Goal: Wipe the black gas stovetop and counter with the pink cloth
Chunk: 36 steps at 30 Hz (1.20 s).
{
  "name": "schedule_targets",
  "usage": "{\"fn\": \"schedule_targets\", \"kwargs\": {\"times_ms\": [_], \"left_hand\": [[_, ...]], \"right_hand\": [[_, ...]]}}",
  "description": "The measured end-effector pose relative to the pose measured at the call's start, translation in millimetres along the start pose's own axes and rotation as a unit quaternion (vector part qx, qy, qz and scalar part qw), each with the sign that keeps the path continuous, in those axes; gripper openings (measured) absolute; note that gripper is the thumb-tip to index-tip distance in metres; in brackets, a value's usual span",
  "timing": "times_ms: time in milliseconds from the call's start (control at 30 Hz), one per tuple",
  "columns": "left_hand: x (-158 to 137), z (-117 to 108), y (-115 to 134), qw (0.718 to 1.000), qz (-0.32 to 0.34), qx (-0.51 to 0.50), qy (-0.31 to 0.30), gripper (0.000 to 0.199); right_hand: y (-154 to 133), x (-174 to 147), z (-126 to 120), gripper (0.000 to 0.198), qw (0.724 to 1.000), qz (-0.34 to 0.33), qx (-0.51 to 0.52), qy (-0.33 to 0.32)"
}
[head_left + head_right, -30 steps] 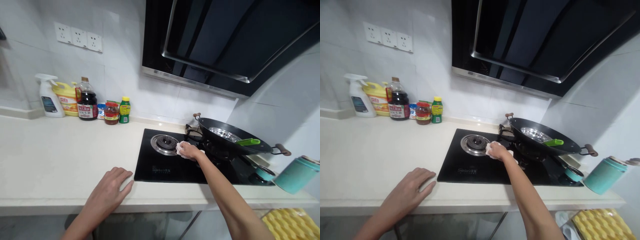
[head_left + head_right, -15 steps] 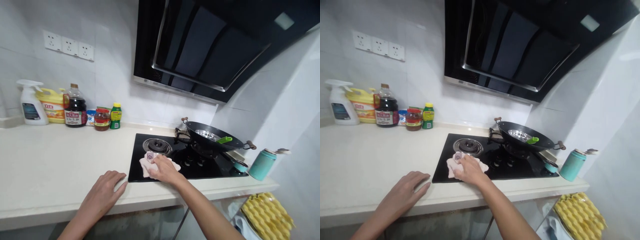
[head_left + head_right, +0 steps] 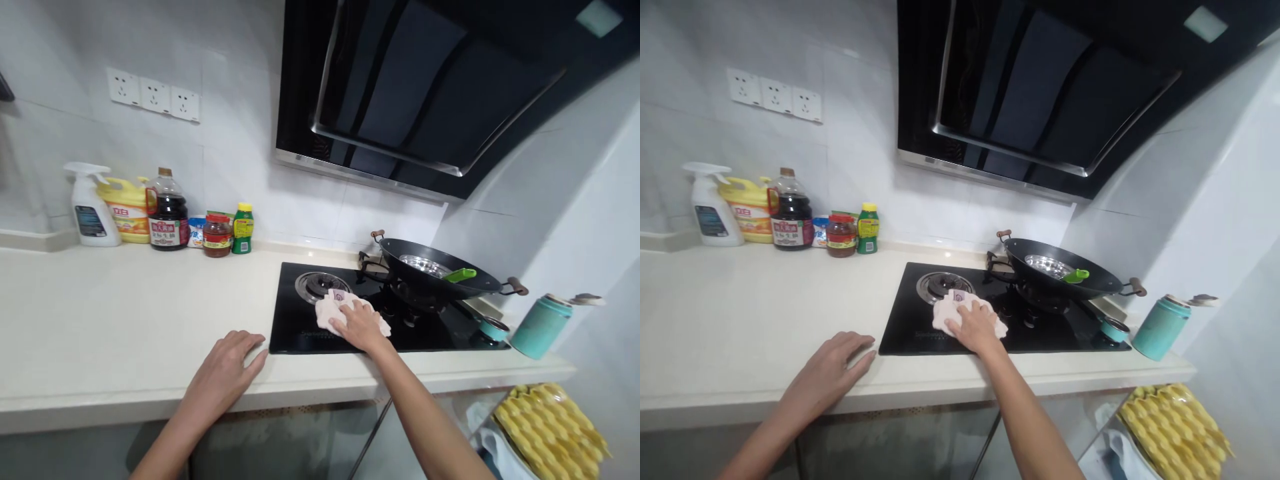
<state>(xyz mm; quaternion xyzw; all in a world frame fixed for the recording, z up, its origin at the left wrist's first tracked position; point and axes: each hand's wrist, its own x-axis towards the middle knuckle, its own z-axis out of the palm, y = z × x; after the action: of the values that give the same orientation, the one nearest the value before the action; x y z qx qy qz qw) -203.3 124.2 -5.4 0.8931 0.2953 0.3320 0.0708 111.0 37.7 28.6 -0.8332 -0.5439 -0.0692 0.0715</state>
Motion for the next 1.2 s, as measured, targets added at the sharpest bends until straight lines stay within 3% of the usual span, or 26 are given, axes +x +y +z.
{"fn": "schedule_targets", "kwargs": {"times_ms": [167, 300, 433, 500, 600, 800, 933, 1000, 1100, 1200], "left_hand": [[1.6, 0.8, 0.4, 1.000, -0.002, 0.002, -0.009, 0.032], [2.6, 2.2, -5.5, 0.997, -0.008, -0.069, 0.018, 0.037], [5.6, 0.4, -13.3, 0.991, -0.028, -0.128, 0.038, 0.038], [7.0, -1.6, -15.0, 0.990, -0.037, -0.132, 0.042, 0.040], [7.5, -3.3, -14.3, 0.990, -0.056, -0.124, 0.046, 0.041], [6.1, -0.6, -11.3, 0.994, -0.070, -0.088, 0.015, 0.040], [5.7, 0.6, -11.2, 0.995, -0.064, -0.074, 0.004, 0.041], [5.6, 1.2, -11.5, 0.995, -0.063, -0.074, 0.003, 0.042], [5.9, 3.1, -12.0, 0.996, -0.058, -0.069, 0.006, 0.042], [6.5, 5.5, -12.0, 0.997, -0.044, -0.057, 0.008, 0.042]], "right_hand": [[-65.3, -34.8, 2.6, 0.060, 0.994, -0.093, 0.049, 0.018], [-125.6, -52.9, 9.5, 0.049, 0.979, -0.176, 0.080, 0.065], [-142.5, -64.5, 15.4, 0.033, 0.960, -0.226, 0.106, 0.126], [-128.0, -68.4, 16.1, 0.030, 0.955, -0.230, 0.114, 0.149], [-83.7, -72.6, 16.7, 0.033, 0.959, -0.195, 0.111, 0.171], [51.5, -85.3, 23.1, 0.021, 0.980, -0.031, 0.014, 0.195], [147.5, -101.8, 24.6, 0.024, 0.977, 0.068, -0.059, 0.194], [182.4, -111.4, 23.3, 0.026, 0.971, 0.136, -0.086, 0.179], [201.7, -123.0, 19.4, 0.032, 0.957, 0.208, -0.120, 0.161], [177.2, -126.8, 16.0, 0.032, 0.955, 0.204, -0.144, 0.160]]}}
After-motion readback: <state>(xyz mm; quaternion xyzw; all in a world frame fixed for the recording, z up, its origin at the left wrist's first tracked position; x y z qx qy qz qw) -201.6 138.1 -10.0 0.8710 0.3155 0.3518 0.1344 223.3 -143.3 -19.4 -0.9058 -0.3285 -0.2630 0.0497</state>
